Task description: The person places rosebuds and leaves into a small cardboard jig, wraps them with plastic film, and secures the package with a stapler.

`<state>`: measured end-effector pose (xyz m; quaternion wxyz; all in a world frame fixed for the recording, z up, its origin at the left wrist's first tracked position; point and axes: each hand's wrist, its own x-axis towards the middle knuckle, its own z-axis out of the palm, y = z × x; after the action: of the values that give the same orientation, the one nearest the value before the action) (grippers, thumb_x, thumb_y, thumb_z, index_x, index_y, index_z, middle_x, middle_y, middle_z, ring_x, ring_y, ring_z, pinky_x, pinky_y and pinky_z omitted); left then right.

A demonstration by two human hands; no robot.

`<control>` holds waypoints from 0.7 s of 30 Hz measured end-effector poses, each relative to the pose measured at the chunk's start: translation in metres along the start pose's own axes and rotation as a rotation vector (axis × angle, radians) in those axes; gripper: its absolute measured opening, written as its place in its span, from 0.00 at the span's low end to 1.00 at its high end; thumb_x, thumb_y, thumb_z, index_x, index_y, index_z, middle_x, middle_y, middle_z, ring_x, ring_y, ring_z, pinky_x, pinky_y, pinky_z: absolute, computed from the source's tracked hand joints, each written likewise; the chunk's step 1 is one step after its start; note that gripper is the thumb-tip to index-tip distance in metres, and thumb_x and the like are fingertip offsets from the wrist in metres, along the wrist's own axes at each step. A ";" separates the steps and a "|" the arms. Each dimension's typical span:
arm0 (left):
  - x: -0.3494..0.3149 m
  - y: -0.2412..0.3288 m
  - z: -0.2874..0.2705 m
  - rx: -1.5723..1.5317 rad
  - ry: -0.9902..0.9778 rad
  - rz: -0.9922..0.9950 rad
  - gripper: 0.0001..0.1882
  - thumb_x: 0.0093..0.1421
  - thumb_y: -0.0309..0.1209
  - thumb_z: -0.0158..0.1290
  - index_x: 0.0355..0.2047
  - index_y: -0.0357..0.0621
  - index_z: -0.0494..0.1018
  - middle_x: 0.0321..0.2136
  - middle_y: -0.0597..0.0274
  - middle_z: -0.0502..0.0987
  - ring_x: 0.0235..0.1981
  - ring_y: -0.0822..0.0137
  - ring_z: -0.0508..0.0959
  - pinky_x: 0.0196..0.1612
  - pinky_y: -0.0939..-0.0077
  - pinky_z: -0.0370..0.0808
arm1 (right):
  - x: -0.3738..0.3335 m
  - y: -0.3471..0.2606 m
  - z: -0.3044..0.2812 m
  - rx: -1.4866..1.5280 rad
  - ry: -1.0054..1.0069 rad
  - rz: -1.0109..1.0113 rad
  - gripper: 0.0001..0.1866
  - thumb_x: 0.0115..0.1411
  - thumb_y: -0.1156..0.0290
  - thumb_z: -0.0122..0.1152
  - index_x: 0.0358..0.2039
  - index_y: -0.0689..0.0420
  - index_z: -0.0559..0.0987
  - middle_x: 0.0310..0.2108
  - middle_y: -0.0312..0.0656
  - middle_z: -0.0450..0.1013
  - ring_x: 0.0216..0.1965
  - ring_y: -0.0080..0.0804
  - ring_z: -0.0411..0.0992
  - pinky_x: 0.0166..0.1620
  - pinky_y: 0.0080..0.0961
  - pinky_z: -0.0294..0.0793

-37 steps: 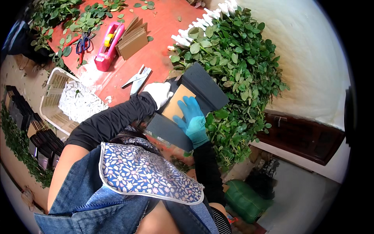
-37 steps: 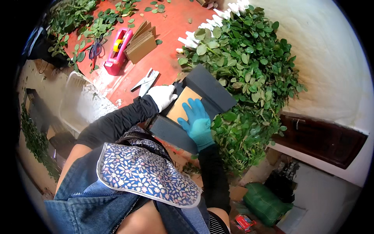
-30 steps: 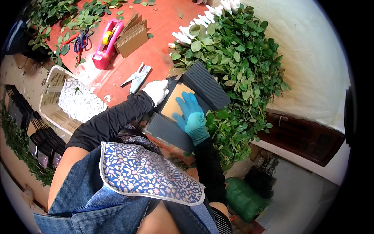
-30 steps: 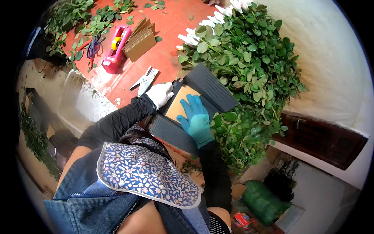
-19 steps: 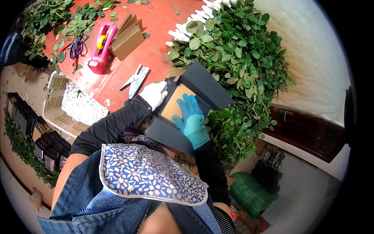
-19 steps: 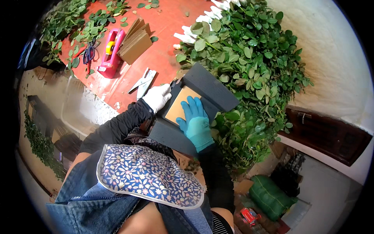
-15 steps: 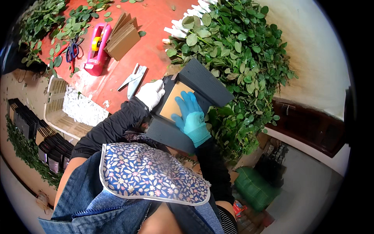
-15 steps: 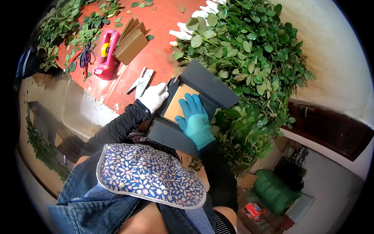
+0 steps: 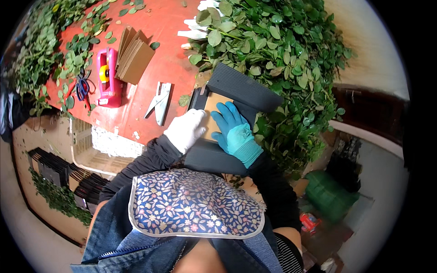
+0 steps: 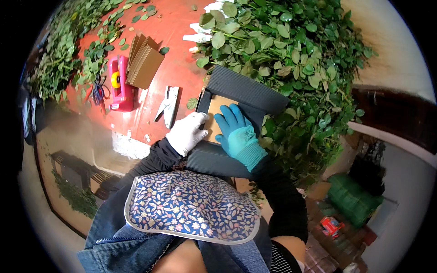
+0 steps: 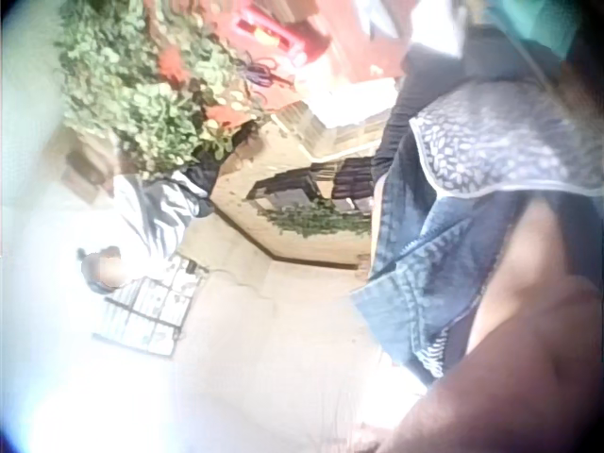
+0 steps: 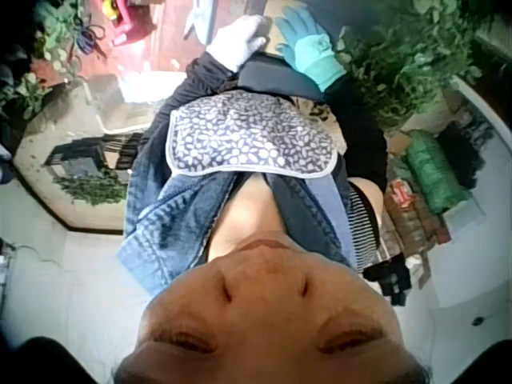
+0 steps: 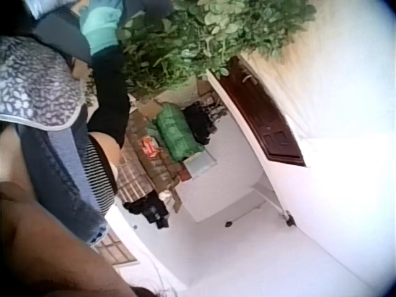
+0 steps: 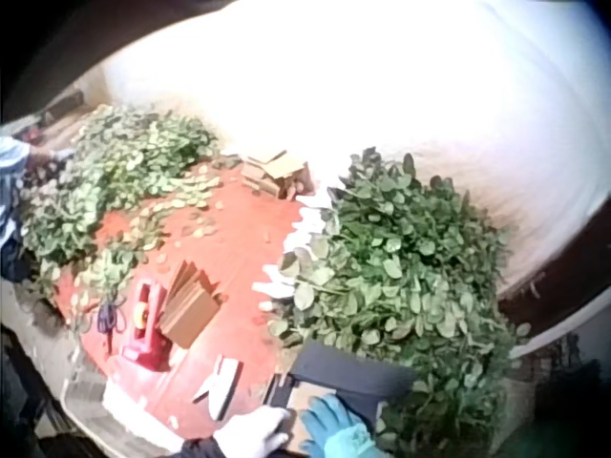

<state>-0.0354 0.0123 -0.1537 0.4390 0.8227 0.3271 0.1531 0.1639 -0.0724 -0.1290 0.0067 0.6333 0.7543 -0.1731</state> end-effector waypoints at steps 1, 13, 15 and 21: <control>0.000 -0.001 0.002 -0.064 -0.013 -0.045 0.22 0.53 0.24 0.61 0.50 0.41 0.71 0.40 0.52 0.76 0.39 0.54 0.79 0.42 0.69 0.78 | 0.000 -0.001 0.000 0.012 -0.001 0.006 0.33 0.53 0.60 0.68 0.58 0.60 0.71 0.64 0.50 0.58 0.67 0.54 0.53 0.63 0.46 0.62; 0.007 -0.002 -0.001 -0.123 -0.114 -0.191 0.33 0.52 0.24 0.64 0.60 0.44 0.69 0.37 0.58 0.74 0.30 0.66 0.77 0.37 0.75 0.77 | -0.006 -0.003 0.003 0.104 0.052 0.055 0.35 0.51 0.62 0.70 0.59 0.54 0.70 0.66 0.46 0.57 0.68 0.51 0.53 0.62 0.47 0.63; 0.013 0.000 -0.003 -0.106 -0.144 -0.215 0.36 0.51 0.25 0.65 0.62 0.45 0.67 0.37 0.58 0.74 0.30 0.67 0.76 0.37 0.75 0.77 | -0.007 -0.001 0.004 0.100 0.065 0.053 0.35 0.51 0.62 0.70 0.59 0.55 0.70 0.66 0.47 0.57 0.67 0.51 0.53 0.62 0.47 0.63; 0.016 0.008 -0.009 -0.108 -0.206 -0.300 0.38 0.51 0.28 0.65 0.63 0.46 0.64 0.36 0.57 0.74 0.32 0.61 0.78 0.39 0.71 0.78 | -0.007 -0.002 0.006 0.085 0.039 -0.004 0.33 0.53 0.61 0.68 0.59 0.57 0.70 0.65 0.45 0.59 0.69 0.53 0.51 0.63 0.45 0.62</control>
<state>-0.0250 0.0256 -0.1427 0.5314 0.7514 0.3907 0.0184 0.1624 -0.0811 -0.1324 -0.0354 0.6347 0.7476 -0.1925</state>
